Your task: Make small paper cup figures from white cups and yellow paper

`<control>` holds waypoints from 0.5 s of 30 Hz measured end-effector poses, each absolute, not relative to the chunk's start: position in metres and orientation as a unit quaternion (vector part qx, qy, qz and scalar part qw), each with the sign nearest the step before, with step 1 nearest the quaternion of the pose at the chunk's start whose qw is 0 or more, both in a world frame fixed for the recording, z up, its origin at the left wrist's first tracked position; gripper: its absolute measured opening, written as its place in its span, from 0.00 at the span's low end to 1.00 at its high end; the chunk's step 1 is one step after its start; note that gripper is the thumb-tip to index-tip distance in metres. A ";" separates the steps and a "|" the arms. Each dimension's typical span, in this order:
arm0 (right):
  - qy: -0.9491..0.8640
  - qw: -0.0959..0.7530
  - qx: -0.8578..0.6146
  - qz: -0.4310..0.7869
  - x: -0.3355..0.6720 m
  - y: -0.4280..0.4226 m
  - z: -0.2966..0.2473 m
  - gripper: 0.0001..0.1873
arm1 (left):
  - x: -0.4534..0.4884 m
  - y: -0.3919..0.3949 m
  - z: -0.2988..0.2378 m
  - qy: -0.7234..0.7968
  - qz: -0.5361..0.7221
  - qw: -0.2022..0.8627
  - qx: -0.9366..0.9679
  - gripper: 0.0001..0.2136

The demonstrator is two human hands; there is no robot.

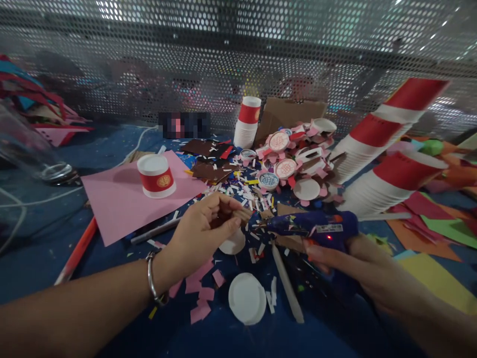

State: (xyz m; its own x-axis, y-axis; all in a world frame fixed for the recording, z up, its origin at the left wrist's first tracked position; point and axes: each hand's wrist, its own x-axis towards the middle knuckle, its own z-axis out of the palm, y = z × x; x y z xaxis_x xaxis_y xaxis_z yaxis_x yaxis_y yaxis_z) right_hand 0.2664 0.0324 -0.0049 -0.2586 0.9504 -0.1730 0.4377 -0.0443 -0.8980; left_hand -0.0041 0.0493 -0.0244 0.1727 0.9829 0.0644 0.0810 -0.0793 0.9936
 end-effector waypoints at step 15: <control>-0.702 0.238 -0.532 0.410 0.272 0.030 -0.021 0.15 | 0.001 0.045 -0.027 0.480 0.394 0.525 0.582 0.08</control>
